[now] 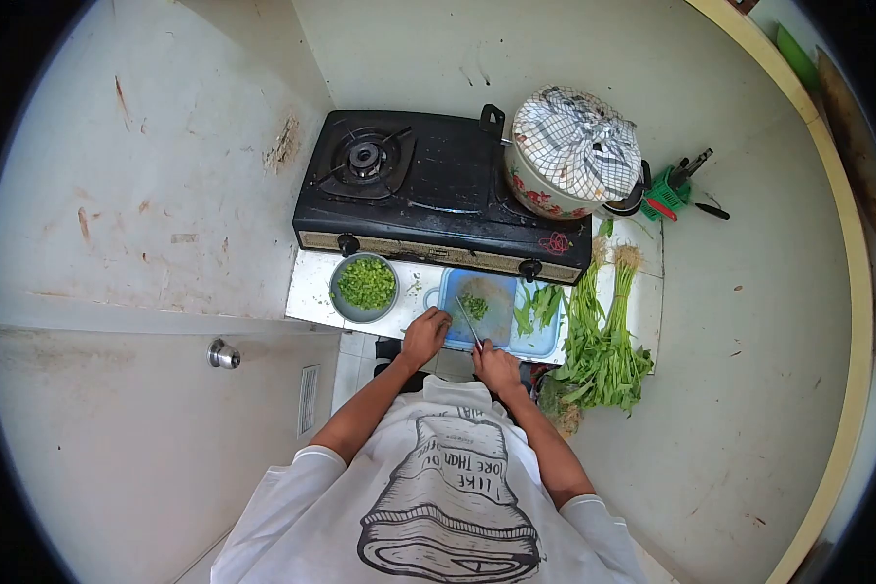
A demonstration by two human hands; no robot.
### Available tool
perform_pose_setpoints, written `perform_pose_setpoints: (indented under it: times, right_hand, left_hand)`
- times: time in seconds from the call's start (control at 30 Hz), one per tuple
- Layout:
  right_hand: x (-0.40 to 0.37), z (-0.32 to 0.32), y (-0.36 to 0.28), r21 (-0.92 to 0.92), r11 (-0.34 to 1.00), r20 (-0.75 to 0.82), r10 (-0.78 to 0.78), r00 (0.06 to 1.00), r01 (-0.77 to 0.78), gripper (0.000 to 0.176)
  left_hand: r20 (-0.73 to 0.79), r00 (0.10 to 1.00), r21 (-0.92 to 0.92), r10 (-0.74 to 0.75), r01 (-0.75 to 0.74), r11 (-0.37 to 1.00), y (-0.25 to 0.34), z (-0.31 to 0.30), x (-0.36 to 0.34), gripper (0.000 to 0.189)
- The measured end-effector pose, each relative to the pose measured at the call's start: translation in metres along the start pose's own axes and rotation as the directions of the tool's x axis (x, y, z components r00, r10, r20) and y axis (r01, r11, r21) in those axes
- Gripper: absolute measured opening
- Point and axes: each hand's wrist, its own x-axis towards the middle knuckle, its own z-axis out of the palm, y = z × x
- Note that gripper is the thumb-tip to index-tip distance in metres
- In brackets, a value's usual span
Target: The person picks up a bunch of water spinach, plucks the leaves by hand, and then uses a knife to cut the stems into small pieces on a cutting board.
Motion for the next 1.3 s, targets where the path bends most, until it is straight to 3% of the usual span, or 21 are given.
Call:
perform_pose_setpoints:
  times: [0.2,0.33,0.43,0.63,1.03,1.3]
  right_hand:
    - [0.001,-0.004,-0.010,-0.044,0.997,0.055,-0.053,0.997,0.056,0.043]
    - [0.013,0.013,-0.008,-0.036,0.997,-0.053,-0.073,0.996,0.072,0.039]
    - [0.015,0.014,-0.009,-0.022,0.998,-0.058,-0.053,0.997,0.052,0.039]
    - [0.004,0.015,0.004,0.023,1.000,-0.061,-0.017,0.998,0.019,0.039]
    - [0.010,0.018,-0.009,-0.028,0.994,-0.055,-0.112,0.992,0.110,0.039]
    - [0.014,0.015,-0.006,-0.010,0.997,-0.054,-0.072,0.996,0.072,0.042]
  left_hand:
    - [0.018,1.000,0.024,-0.013,0.012,1.000,-0.003,-0.001,0.002,0.011]
    - [0.045,0.999,0.077,-0.009,0.006,0.997,-0.004,0.000,0.001,0.010]
    - [-0.004,0.994,0.063,0.106,-0.105,0.992,-0.003,0.000,-0.002,0.007]
    - [-0.014,0.991,0.019,0.134,-0.134,0.991,-0.002,-0.003,-0.006,0.009]
    - [0.025,1.000,0.028,-0.002,0.001,1.000,-0.001,-0.004,-0.004,0.009]
    - [0.016,0.994,0.050,0.105,-0.106,0.993,-0.004,-0.006,-0.009,0.009]
